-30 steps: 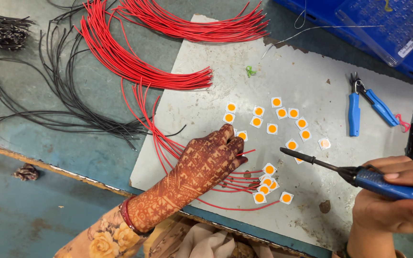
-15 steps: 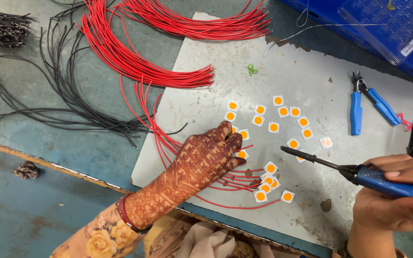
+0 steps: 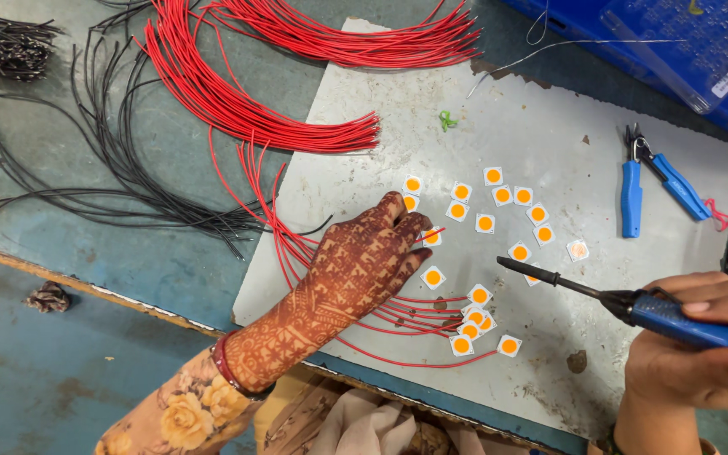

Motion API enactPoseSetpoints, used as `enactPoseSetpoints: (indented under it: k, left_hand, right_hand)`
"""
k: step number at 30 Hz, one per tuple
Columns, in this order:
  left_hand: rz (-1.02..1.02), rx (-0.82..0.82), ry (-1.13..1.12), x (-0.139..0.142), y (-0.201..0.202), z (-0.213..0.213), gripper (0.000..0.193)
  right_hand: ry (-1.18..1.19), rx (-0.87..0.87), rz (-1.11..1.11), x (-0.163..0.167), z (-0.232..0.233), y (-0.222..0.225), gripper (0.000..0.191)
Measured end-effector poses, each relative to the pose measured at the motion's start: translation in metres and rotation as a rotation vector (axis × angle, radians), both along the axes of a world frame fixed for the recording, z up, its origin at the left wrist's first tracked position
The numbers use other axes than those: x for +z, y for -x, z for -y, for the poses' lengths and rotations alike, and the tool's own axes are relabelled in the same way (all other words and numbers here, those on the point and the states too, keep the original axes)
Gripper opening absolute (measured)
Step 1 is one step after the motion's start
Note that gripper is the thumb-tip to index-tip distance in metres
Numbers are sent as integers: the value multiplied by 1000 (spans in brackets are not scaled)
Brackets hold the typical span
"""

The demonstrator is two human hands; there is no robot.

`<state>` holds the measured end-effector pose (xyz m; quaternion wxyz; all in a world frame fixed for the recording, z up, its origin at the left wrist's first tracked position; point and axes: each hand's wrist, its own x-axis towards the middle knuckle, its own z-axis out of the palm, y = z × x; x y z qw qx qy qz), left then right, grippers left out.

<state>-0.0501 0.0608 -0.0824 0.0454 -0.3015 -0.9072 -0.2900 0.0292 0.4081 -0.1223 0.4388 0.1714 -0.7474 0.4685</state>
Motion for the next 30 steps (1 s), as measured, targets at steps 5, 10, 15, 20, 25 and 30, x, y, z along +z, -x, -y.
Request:
enactPoseSetpoints:
  k: [5,10,15,20,25,30]
  left_hand:
    - [-30,1,51,-5,4,-6,26]
    - [-7,-11,55,-6,7,-6,25]
    - [4,-54,49,-5,16,2,20]
    - [82,-100,134,-1,13,3,22]
    - [45,-95,117,1,6,3,33]
    - [78,-66,91,0,2,7,27]
  right_hand:
    - [27,24,3,-3,-2,1,61]
    - [8,0,-32,-5,-3,0,58]
    - [19,2,-17,-4,-3,-1,58]
    - [-4,16,17,0,-1,-1,63]
    - [-47,-16,6,1,-2,0,65]
    - [46,-13,52,-7,-2,-6,68]
